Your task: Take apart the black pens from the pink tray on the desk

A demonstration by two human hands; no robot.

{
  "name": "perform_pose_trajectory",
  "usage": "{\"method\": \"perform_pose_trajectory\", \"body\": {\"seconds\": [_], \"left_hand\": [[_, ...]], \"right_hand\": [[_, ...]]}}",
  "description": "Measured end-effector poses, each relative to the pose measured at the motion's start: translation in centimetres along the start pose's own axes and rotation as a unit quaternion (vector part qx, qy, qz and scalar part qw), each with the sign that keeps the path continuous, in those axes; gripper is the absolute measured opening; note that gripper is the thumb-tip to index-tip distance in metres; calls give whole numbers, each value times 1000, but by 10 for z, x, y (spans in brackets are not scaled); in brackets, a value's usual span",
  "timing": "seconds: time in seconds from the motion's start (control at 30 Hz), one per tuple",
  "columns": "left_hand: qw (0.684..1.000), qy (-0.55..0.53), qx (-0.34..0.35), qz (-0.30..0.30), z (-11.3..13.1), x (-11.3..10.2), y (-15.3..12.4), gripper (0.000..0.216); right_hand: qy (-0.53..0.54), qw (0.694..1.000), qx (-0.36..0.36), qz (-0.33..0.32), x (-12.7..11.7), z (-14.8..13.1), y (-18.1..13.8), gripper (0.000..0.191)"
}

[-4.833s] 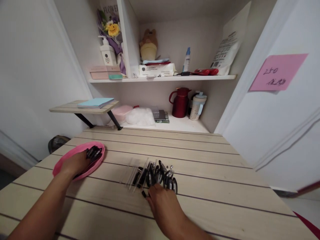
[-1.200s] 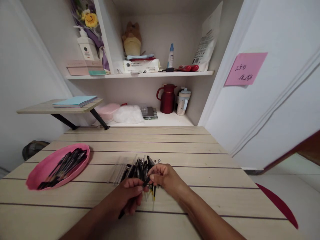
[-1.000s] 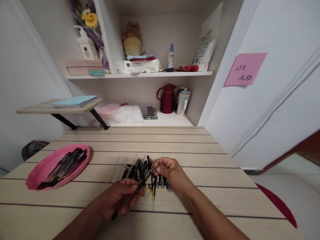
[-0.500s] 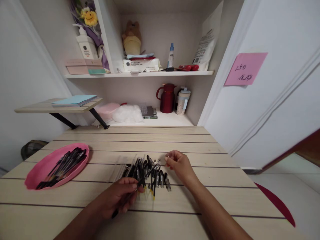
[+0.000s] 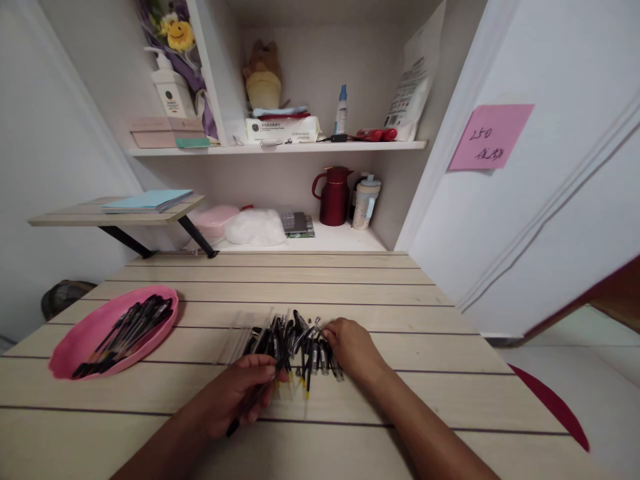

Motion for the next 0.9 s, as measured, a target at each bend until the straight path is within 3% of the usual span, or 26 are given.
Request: {"method": "perform_pose_trajectory", "body": {"seconds": [0.13, 0.2, 0.27, 0.33, 0.43, 0.53, 0.67, 0.77, 0.9], "left_hand": [[1000, 5, -3, 1, 0, 1, 0, 25], [1000, 6, -3, -3, 0, 2, 0, 26], [1000, 3, -1, -7, -1, 4, 1, 26], [1000, 0, 2, -7, -2, 6, 2, 26], [1000, 1, 2, -11, -5, 7, 3, 26], [1000, -1, 1, -26, -5, 6, 2, 24], [1000, -6, 2, -28, -3, 3, 1, 23], [1000, -18, 18, -16, 0, 2, 1, 23], [998, -44, 43, -1, 1, 3, 3, 23]], "right_hand": [[72, 997, 26, 26, 0, 13, 6, 27], [178, 981, 68, 38, -4, 16, 5, 28], [339, 935, 98, 7, -1, 10, 1, 30], [486, 866, 97, -63, 6, -10, -6, 33], [581, 801, 84, -118, 10, -34, -12, 31], [615, 779, 117, -39, 4, -21, -8, 29], [632, 744, 171, 130, -16, 33, -2, 28], [582, 776, 203, 135, -16, 55, -2, 30], [472, 863, 181, 7, 5, 35, -2, 29]]}}
Point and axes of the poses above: each hand's wrist, its own y-axis towards the middle knuckle, its own x-axis out of the palm, z = x × y, the point moved 7 cm from there along y, towards the middle knuckle, and after that the axes turned 14 degrees about -y, right-handed, at the moved point
